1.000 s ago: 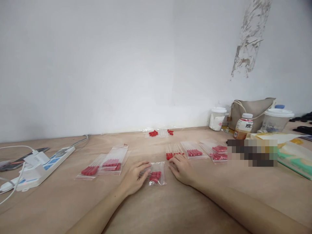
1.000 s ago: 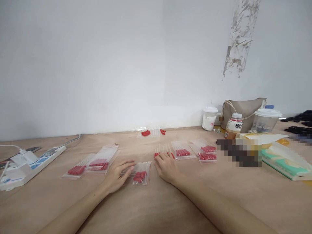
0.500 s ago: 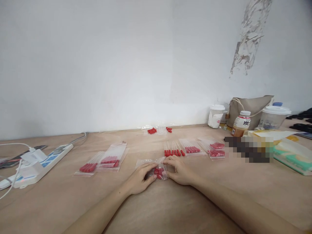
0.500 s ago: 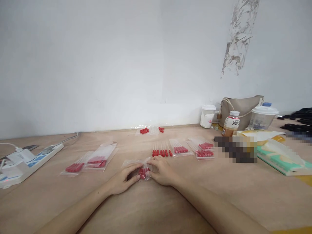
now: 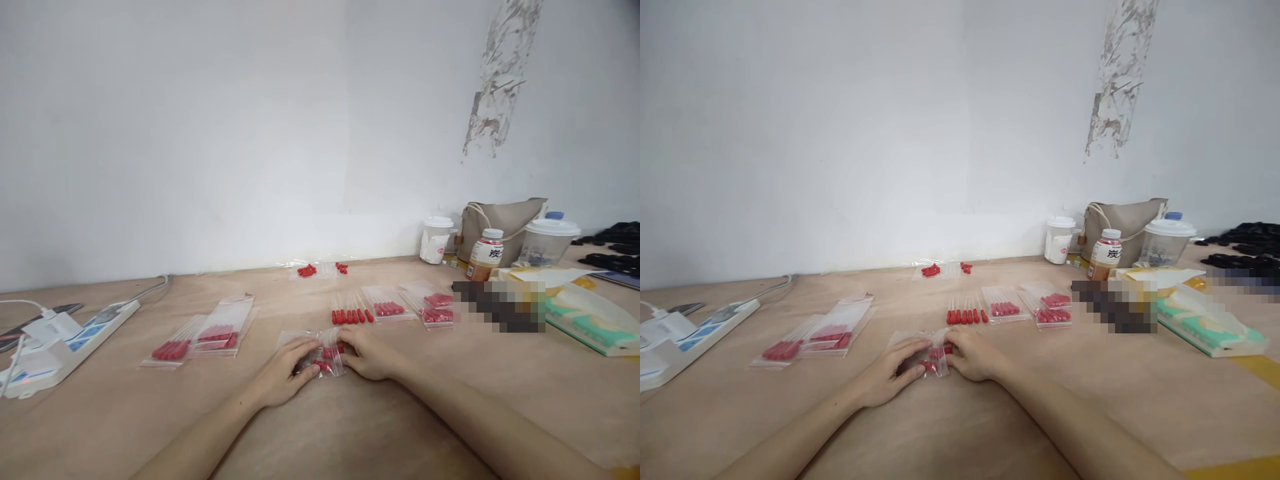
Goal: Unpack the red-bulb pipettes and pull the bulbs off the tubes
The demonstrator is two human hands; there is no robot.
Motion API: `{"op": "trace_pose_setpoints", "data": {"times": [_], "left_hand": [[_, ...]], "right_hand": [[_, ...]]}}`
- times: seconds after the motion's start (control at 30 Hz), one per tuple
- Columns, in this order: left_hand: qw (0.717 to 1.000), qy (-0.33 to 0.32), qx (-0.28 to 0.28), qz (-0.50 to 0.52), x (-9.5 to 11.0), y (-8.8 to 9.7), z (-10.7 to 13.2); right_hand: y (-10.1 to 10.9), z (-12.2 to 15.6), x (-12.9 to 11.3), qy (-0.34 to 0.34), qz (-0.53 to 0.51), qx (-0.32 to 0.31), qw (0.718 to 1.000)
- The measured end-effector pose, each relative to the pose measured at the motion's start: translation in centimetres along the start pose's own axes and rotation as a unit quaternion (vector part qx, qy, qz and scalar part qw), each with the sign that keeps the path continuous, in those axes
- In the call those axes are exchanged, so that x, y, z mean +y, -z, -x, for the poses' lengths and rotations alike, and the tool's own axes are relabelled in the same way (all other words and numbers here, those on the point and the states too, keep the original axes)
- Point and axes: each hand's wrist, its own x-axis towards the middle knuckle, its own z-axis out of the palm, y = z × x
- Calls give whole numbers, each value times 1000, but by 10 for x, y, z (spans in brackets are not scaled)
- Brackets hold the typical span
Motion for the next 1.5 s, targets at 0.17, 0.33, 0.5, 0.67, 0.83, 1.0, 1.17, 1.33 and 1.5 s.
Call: {"op": "trace_pose_setpoints", "data": {"times": [0.17, 0.33, 0.5, 0.67, 0.83, 1.0, 1.17, 1.33, 1.5], "left_hand": [[1000, 3, -5, 6, 1, 1, 1], [1000, 5, -4, -2, 0, 1, 1], [998, 1, -43, -40, -2, 7, 4], [993, 11, -87, -81, -4, 14, 7], [995, 12, -77, -65, -6, 12, 7], [995, 21, -72, -68, -4, 11, 7], [996, 18, -64, -62, -4, 11, 8], [996, 16, -63, -60, -5, 9, 8], [995, 21, -70, -74, -5, 9, 8]], "right_hand": [[4, 9, 7, -18, -56, 23, 998], [8, 10, 21, -156, -278, 60, 946], [36, 12, 39, -224, -370, 64, 899], [64, 19, 62, -235, -467, 149, 840], [65, 11, 73, -232, -415, 298, 828], [33, -15, 65, -201, -164, 348, 901], [4, -31, 58, -139, -4, 327, 935], [-8, -29, 54, -131, 25, 294, 946], [-4, -23, 52, -160, 83, 303, 936]]}}
